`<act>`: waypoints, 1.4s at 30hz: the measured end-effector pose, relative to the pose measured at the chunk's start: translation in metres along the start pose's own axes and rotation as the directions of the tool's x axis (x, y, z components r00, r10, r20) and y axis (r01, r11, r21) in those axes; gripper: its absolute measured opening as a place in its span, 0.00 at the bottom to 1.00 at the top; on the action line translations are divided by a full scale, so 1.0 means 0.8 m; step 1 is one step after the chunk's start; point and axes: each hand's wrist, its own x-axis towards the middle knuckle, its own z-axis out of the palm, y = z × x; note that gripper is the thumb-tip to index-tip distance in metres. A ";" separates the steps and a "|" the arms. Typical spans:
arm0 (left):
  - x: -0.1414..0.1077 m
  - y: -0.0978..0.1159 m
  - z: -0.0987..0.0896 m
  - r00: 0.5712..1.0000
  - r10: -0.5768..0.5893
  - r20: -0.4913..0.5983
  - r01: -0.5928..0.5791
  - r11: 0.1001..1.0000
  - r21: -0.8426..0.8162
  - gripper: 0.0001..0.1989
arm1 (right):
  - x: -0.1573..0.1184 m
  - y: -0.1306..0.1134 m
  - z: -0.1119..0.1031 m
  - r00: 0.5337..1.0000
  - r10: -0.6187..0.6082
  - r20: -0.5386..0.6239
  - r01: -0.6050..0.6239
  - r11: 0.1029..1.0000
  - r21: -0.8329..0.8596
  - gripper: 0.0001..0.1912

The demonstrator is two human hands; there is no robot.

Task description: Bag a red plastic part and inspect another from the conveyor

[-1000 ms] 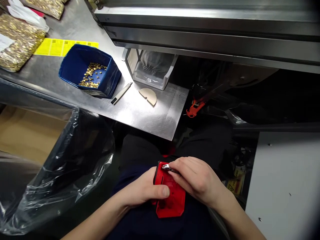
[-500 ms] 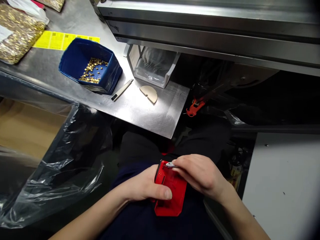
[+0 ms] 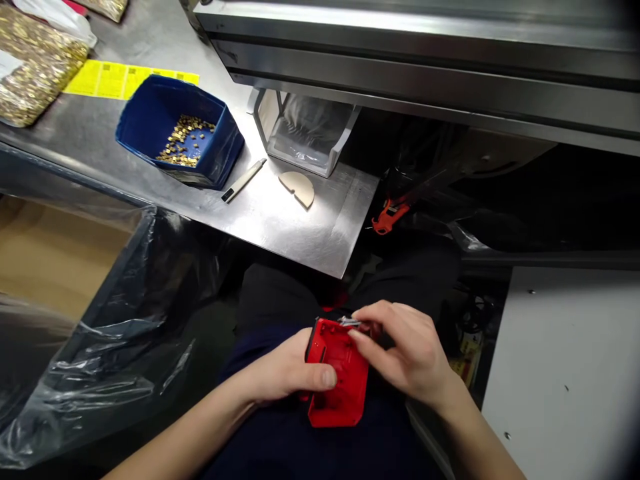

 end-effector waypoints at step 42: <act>0.008 0.036 -0.003 0.641 0.533 -0.552 -0.113 0.777 0.619 0.29 | 0.003 -0.019 0.102 1.000 0.001 0.004 -0.002 0.984 0.179 0.18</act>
